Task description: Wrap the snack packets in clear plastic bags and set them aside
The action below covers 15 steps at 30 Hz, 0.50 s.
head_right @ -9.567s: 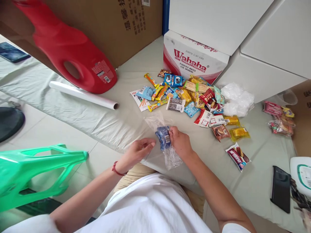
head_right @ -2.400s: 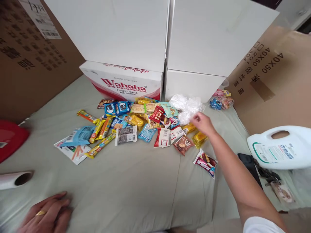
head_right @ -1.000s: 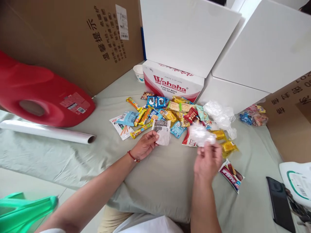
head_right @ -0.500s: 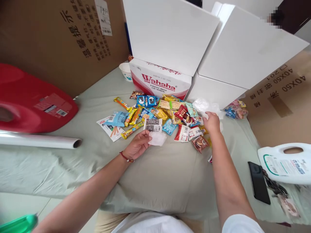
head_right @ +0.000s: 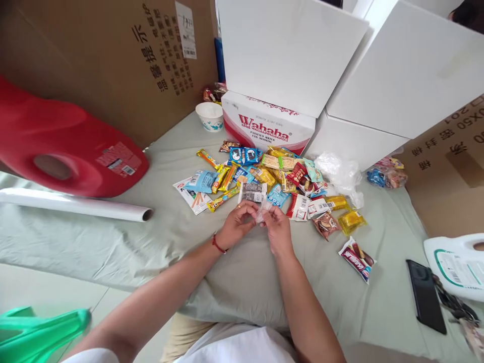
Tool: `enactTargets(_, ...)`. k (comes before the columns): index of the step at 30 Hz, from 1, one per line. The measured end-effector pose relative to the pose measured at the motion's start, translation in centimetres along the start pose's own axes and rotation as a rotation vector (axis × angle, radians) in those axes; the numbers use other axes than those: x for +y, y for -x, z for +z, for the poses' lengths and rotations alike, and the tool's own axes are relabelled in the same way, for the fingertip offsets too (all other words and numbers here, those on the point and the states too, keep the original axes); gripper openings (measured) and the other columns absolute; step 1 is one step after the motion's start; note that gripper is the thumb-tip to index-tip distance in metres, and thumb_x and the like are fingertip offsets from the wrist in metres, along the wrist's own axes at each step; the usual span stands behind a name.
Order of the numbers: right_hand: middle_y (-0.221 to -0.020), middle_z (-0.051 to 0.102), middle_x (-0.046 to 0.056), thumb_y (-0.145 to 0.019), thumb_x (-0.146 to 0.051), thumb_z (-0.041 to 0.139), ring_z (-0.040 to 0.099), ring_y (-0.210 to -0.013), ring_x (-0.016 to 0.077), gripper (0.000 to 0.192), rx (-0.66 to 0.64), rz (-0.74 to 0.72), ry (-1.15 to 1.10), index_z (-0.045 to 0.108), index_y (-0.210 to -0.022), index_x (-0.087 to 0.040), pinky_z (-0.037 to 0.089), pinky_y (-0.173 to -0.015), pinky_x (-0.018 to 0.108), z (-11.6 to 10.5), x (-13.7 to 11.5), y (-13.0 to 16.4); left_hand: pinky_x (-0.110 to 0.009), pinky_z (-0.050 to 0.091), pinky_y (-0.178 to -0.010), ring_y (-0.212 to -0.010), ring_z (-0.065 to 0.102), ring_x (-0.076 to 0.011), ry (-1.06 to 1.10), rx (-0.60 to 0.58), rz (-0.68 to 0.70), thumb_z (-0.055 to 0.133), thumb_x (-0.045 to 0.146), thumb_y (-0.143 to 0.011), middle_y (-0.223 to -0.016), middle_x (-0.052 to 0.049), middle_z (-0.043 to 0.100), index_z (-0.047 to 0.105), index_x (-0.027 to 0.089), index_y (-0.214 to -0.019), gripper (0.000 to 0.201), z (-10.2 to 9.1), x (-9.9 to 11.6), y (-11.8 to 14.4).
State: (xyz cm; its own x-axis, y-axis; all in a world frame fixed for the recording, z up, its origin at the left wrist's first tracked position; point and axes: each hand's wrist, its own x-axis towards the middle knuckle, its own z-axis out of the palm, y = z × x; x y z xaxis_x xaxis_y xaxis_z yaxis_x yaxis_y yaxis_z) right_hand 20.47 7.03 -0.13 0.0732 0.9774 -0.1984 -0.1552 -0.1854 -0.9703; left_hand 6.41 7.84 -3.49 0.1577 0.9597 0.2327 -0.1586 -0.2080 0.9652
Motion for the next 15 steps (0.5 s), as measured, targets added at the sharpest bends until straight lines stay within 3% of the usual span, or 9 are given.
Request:
enactTargets(2,-0.068,0.059,-0.004,-0.072,-0.053,0.082,0.049,-0.062,0.012,0.036,0.007,-0.054,0.058,0.064,-0.073,-0.021,0.043,-0.058,0.025,-0.4,-0.1,-0.4,-0.034,0.048,-0.09,-0.107,0.056,-0.0241,0.017,-0.047,-0.007,0.082,0.042,-0.078,-0.113,-0.01,0.057,0.068,0.02,-0.093,0.031,0.1,0.2,0.0)
enactTargets(4,-0.063,0.055,-0.005,-0.073,-0.05,0.082,0.043,-0.058,0.0108,0.034,-0.007,-0.062,0.093,0.065,-0.072,-0.021,0.037,-0.054,0.024,-0.8,-0.2,-0.5,-0.032,0.047,-0.086,-0.098,0.056,-0.0211,0.049,-0.042,-0.021,0.081,0.046,-0.079,-0.103,-0.007,0.059,0.067,0.019,-0.091,0.033,0.3,0.3,0.0)
enactTargets(7,-0.062,0.053,-0.006,-0.068,-0.048,0.087,0.039,-0.056,0.0094,0.035,-0.057,0.044,-0.031,0.065,-0.072,-0.021,0.035,-0.052,0.024,-1.4,-0.4,-0.3,-0.029,0.046,-0.08,-0.083,0.055,-0.0158,0.231,0.036,-0.096,0.078,0.05,-0.082,-0.086,-0.002,0.059,0.064,0.017,-0.082,0.035,0.3,0.3,-0.2)
enactTargets(10,-0.071,0.056,-0.005,-0.062,-0.043,0.092,0.041,-0.057,0.0081,0.037,-0.077,0.135,-0.159,0.066,-0.077,-0.021,0.038,-0.052,0.022,-2.4,-0.8,-0.1,-0.028,0.048,-0.077,-0.078,0.056,-0.0134,0.474,0.094,-0.24,0.084,0.046,-0.077,-0.083,0.0,0.062,0.063,0.017,-0.083,0.036,0.1,0.4,-0.4)
enactTargets(15,-0.071,0.051,-0.005,-0.064,-0.04,0.091,0.04,-0.056,0.0075,0.036,-0.055,0.129,-0.184,0.064,-0.076,-0.021,0.038,-0.05,0.021,-5.6,-1.3,0.4,-0.029,0.053,-0.072,-0.074,0.06,-0.0128,0.692,0.212,-0.382,0.091,0.036,-0.065,-0.08,0.002,0.063,0.059,0.018,-0.076,0.039,-0.6,0.9,-0.9)
